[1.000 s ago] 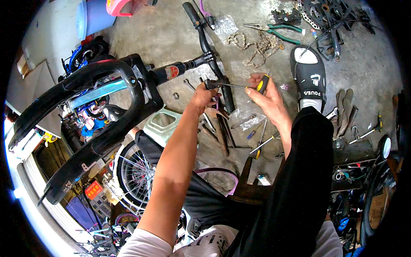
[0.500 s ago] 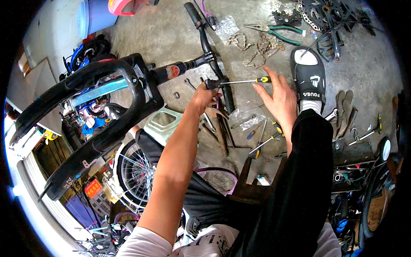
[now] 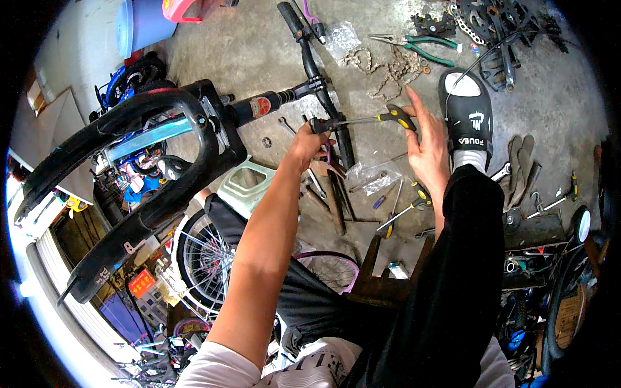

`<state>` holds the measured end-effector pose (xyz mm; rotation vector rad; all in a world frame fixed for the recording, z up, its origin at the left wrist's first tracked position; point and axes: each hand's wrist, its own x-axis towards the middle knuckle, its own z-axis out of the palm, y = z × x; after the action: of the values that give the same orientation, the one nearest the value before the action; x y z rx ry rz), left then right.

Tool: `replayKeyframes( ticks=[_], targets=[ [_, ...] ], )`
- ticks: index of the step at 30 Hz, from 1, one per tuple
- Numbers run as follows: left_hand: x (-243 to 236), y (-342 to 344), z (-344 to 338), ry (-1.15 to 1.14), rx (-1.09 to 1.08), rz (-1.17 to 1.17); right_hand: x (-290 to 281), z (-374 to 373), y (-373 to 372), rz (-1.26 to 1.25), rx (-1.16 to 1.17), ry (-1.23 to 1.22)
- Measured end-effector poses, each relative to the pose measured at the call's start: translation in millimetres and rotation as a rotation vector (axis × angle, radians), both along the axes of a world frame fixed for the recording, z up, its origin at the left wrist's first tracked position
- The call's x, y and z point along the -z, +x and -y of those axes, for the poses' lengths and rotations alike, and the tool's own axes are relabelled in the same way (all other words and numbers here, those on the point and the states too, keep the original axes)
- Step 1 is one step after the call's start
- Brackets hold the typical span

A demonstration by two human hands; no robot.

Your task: The person uses a multi-tool and pliers to work on the brake assembly and handle components of a bicycle frame. They tighten screws with the tool, pull on brake cables, and handle small fasteners one at a time while seated.

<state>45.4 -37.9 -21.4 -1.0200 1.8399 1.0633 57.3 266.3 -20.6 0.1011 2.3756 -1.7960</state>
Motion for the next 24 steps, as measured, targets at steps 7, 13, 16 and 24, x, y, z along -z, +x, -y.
replayKeyframes(
  ticks=[7, 13, 16, 24],
  targets=[
    [3, 2, 5, 0.006, 0.0, 0.014, 4, -3, 1, -0.136, -0.048, 0.433],
    [-1, -2, 0, 0.015, 0.0, 0.007, 7, 14, 6, 0.275, 0.157, -0.178],
    [0, 0, 3, 0.015, -0.006, 0.01, 9, 18, 1, 0.417, 0.152, -0.184],
    [1, -1, 2, -0.01, 0.009, 0.024, -3, 12, 2, -0.11, 0.021, -0.088]
  ],
)
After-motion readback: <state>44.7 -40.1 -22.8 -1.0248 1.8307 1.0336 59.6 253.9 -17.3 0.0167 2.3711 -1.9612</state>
